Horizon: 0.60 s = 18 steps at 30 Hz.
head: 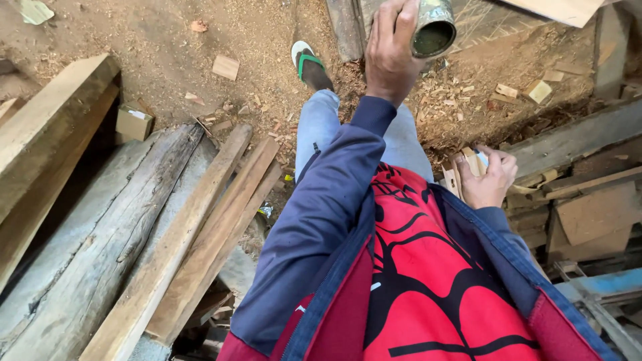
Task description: The person uses a cylindrical tin can as a template to draw circular outlines on a wooden plank with a black marker. They repeatedly reposition the can along the plank to mark multiple circles.
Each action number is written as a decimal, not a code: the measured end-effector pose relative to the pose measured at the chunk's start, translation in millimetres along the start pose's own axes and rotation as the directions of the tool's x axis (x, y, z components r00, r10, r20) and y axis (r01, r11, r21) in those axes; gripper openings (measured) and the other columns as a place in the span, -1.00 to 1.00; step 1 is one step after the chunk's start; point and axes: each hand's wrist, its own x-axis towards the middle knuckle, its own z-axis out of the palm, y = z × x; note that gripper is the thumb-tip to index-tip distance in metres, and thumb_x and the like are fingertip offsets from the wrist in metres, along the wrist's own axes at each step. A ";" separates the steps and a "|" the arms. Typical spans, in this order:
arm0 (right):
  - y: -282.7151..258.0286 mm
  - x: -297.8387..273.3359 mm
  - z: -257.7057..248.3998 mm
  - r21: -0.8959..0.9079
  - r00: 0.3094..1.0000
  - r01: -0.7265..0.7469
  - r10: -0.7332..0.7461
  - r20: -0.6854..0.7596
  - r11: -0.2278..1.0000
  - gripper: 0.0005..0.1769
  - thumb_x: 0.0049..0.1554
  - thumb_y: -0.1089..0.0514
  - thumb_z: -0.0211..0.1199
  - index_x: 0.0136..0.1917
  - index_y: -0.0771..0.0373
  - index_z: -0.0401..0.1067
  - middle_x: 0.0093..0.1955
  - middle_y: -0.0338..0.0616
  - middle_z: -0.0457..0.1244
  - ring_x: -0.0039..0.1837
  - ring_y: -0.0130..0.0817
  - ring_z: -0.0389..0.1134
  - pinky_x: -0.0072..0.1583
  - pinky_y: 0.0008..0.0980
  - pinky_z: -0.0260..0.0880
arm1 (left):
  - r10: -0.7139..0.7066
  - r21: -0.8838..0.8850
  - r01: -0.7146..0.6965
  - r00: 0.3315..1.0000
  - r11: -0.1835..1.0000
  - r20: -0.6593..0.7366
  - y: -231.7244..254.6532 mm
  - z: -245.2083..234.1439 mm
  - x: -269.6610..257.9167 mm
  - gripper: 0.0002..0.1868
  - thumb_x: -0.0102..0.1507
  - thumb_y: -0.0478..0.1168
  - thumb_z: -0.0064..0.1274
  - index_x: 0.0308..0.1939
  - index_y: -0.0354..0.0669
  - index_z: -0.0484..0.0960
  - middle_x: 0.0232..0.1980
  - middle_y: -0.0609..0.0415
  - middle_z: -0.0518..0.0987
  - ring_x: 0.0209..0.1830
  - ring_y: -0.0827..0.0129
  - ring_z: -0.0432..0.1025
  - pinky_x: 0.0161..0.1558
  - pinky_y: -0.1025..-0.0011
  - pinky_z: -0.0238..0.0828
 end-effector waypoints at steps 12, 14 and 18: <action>-0.8 -1.2 -2.6 0.003 0.998 -0.052 0.052 0.033 0.999 -0.54 0.03 -0.18 0.20 0.08 0.13 0.39 -0.06 0.08 0.04 0.04 0.05 0.08 0.06 -0.03 0.06 | -0.002 0.022 0.001 1.000 1.000 0.028 -7.7 3.5 -1.5 -0.11 -0.10 -0.33 0.43 0.15 -0.09 0.14 0.05 -0.04 0.33 0.03 0.13 0.35 0.08 0.30 0.44; -2.8 0.1 -3.7 0.009 0.997 -0.067 0.067 0.033 0.998 -0.53 0.02 -0.19 0.22 0.08 0.12 0.40 -0.05 0.06 0.05 0.06 0.03 0.08 0.07 -0.05 0.06 | -0.004 0.011 0.003 0.999 1.000 0.037 -7.3 1.9 -0.3 -0.13 -0.12 -0.36 0.43 0.12 -0.09 0.17 0.07 -0.06 0.32 0.03 0.09 0.36 0.07 0.27 0.45; -3.1 2.3 -3.7 0.018 0.997 -0.064 0.064 0.040 0.998 -0.50 0.02 -0.21 0.21 0.10 0.14 0.39 -0.07 0.06 0.03 0.05 0.02 0.06 0.07 -0.05 0.05 | 0.000 0.004 0.000 0.999 1.000 0.040 -7.3 0.7 0.8 -0.18 -0.13 -0.49 0.28 0.11 -0.09 0.17 0.02 -0.05 0.33 0.00 0.07 0.35 0.03 0.26 0.44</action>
